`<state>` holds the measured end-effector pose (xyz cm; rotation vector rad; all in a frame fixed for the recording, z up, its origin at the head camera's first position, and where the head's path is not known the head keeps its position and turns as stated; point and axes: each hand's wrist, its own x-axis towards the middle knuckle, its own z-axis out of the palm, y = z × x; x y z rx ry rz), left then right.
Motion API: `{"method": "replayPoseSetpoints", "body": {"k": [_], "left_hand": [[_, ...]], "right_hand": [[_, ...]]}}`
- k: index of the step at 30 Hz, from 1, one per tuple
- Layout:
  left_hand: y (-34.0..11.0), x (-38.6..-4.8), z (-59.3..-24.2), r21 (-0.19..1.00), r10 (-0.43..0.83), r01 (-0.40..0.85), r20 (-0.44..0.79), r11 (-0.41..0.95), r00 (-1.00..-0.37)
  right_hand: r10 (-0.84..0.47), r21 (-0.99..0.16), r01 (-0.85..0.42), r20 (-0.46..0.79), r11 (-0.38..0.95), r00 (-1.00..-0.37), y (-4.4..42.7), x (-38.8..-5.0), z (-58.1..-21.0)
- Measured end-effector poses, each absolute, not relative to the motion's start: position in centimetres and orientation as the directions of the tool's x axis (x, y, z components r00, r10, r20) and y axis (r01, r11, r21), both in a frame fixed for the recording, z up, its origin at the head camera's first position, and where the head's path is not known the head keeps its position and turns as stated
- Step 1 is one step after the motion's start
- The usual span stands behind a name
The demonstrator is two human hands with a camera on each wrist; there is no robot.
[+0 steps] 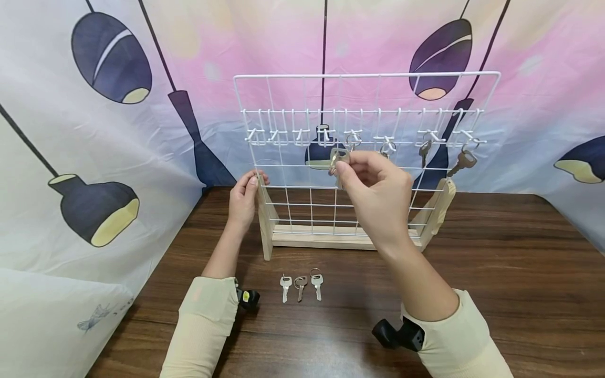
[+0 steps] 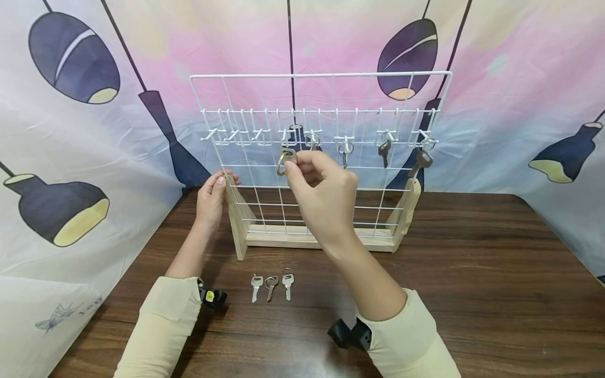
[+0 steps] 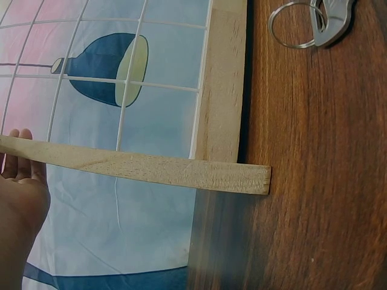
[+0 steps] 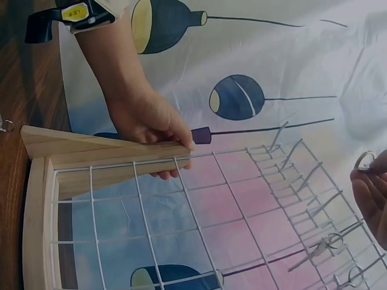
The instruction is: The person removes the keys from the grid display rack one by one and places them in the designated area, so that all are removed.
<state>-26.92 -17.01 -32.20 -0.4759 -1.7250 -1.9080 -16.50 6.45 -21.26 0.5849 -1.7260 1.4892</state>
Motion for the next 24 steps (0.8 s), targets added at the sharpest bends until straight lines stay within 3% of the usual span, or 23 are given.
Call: {"method": "replayPoseSetpoints", "body": {"k": [11, 24], "left_hand": [[-17.0, -26.7, -32.0, 0.811, -0.144, 0.583, 0.571, -0.057, -0.808], [-17.0, -26.6, -31.9, 0.814, -0.14, 0.579, 0.569, -0.048, -0.811]], "right_hand": [[0.154, -0.653, -0.729, 0.757, 0.207, -0.635, 7.7, -15.2, -22.9], [0.066, -0.694, -0.69, 0.713, 0.204, -0.698, 8.7, -15.2, -26.2]]}}
